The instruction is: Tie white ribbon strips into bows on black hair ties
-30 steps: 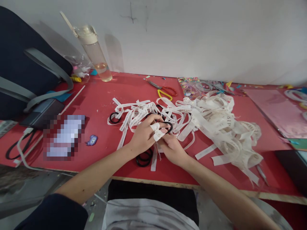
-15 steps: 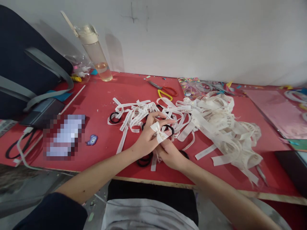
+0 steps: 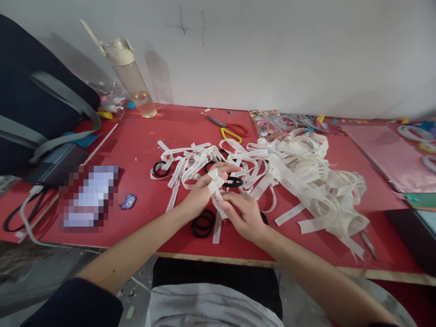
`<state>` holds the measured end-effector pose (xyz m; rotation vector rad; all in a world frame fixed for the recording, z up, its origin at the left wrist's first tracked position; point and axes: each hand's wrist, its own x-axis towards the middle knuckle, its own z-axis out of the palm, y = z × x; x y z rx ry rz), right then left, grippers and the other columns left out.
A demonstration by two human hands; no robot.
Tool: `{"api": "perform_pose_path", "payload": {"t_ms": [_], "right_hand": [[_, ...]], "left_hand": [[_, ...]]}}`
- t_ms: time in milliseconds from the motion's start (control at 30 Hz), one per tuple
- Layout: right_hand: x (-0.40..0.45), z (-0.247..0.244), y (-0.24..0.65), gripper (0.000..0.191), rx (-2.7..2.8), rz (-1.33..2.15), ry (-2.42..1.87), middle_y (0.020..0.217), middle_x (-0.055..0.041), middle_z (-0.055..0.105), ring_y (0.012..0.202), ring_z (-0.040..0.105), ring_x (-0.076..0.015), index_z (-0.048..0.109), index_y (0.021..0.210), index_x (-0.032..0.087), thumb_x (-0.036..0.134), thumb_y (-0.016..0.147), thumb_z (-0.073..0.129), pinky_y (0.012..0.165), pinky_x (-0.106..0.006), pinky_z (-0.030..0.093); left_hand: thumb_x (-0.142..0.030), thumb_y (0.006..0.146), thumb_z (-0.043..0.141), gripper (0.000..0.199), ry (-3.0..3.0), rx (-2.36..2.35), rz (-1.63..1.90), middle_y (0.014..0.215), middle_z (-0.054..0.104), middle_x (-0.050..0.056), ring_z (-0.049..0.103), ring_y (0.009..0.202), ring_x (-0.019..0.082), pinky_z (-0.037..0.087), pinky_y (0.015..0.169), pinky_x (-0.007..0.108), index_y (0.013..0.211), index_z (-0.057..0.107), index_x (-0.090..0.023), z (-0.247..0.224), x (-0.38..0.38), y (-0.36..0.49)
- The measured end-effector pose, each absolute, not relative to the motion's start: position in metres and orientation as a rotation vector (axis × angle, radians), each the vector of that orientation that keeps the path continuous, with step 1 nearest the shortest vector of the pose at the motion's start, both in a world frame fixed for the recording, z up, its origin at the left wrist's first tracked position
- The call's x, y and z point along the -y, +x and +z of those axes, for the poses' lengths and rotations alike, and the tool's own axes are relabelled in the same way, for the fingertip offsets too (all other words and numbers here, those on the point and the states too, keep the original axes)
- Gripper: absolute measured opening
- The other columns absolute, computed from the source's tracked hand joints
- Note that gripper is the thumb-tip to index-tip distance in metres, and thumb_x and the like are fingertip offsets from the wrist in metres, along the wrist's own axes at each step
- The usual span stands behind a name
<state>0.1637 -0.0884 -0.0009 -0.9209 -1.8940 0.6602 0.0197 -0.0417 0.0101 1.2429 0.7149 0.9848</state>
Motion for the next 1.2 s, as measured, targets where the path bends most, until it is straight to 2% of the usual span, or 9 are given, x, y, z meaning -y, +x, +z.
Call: {"api": "perform_pose_path", "payload": {"t_ms": [67,167,233,333,533,733,833,1000,1200], "right_hand": [[0.088,0.005,0.168,0.008,1.755,0.349,-0.864,0.082,-0.0027,0.063,0.073,0.06,-0.0165,0.06,0.099,0.022,0.022,0.093,0.055,0.066,-0.03,0.049],[0.082,0.011,0.172,0.03,1.661,0.005,-0.936,0.104,-0.0081,0.063,0.098,0.06,-0.0238,0.06,0.113,0.026,0.016,0.085,0.065,0.084,-0.041,0.051],[0.075,0.011,0.171,0.036,1.764,-0.007,-0.951,0.111,-0.0087,0.065,0.108,0.06,-0.026,0.06,0.118,0.027,0.014,0.084,0.066,0.091,-0.046,0.05],[0.069,0.007,0.17,0.033,1.838,0.084,-0.887,0.108,-0.0068,0.069,0.106,0.063,-0.0246,0.063,0.114,0.027,0.011,0.086,0.066,0.091,-0.044,0.051],[0.073,0.005,0.17,0.033,1.839,0.202,-0.802,0.109,-0.0064,0.07,0.104,0.067,-0.0214,0.066,0.112,0.028,0.005,0.089,0.058,0.086,-0.038,0.054],[0.073,0.005,0.169,0.039,1.865,0.204,-0.89,0.109,-0.0068,0.068,0.103,0.065,-0.021,0.064,0.123,0.03,0.009,0.09,0.059,0.086,-0.036,0.055],[0.072,0.003,0.17,0.036,1.827,0.232,-0.91,0.106,-0.0058,0.067,0.101,0.066,-0.02,0.067,0.117,0.031,0.009,0.089,0.061,0.085,-0.034,0.056],[0.076,0.003,0.173,0.027,1.866,0.269,-0.918,0.109,-0.0073,0.067,0.103,0.066,-0.0205,0.071,0.103,0.027,0.009,0.092,0.055,0.085,-0.035,0.056],[0.076,0.005,0.168,0.04,1.872,0.252,-0.945,0.107,-0.0085,0.067,0.102,0.065,-0.0212,0.06,0.127,0.027,0.009,0.092,0.051,0.087,-0.037,0.056]], "left_hand": [[-0.049,0.092,0.053,0.037,1.076,-0.713,0.951,0.126,0.063,0.006,0.058,0.113,0.021,0.048,0.088,0.029,0.112,0.073,-0.025,0.011,0.042,0.02],[-0.053,0.088,0.059,0.042,0.92,-0.664,0.903,0.111,0.07,0.007,0.063,0.104,0.02,0.048,0.083,0.027,0.114,0.072,-0.023,0.011,0.043,0.022],[-0.056,0.084,0.062,0.048,0.814,-0.625,0.861,0.103,0.073,0.008,0.065,0.1,0.021,0.05,0.083,0.029,0.115,0.072,-0.02,0.009,0.042,0.024],[-0.058,0.083,0.063,0.053,0.706,-0.575,0.801,0.102,0.074,0.01,0.067,0.1,0.023,0.052,0.086,0.032,0.118,0.07,-0.018,0.003,0.041,0.026],[-0.055,0.089,0.055,0.052,0.678,-0.506,0.778,0.115,0.072,0.01,0.063,0.117,0.025,0.046,0.102,0.037,0.127,0.065,-0.02,-0.001,0.041,0.028],[-0.058,0.092,0.049,0.055,0.739,-0.528,0.756,0.123,0.07,0.01,0.057,0.126,0.028,0.04,0.109,0.042,0.13,0.064,-0.021,0.006,0.043,0.03],[-0.057,0.092,0.048,0.054,0.784,-0.531,0.761,0.127,0.068,0.009,0.053,0.13,0.028,0.036,0.112,0.043,0.129,0.064,-0.022,0.003,0.044,0.031],[-0.061,0.09,0.049,0.058,0.795,-0.551,0.786,0.12,0.071,0.009,0.058,0.123,0.026,0.042,0.107,0.041,0.131,0.062,-0.022,0.001,0.043,0.031],[-0.064,0.087,0.052,0.06,0.748,-0.562,0.771,0.107,0.074,0.007,0.065,0.112,0.026,0.051,0.094,0.038,0.13,0.063,-0.024,0.003,0.041,0.031]]}}
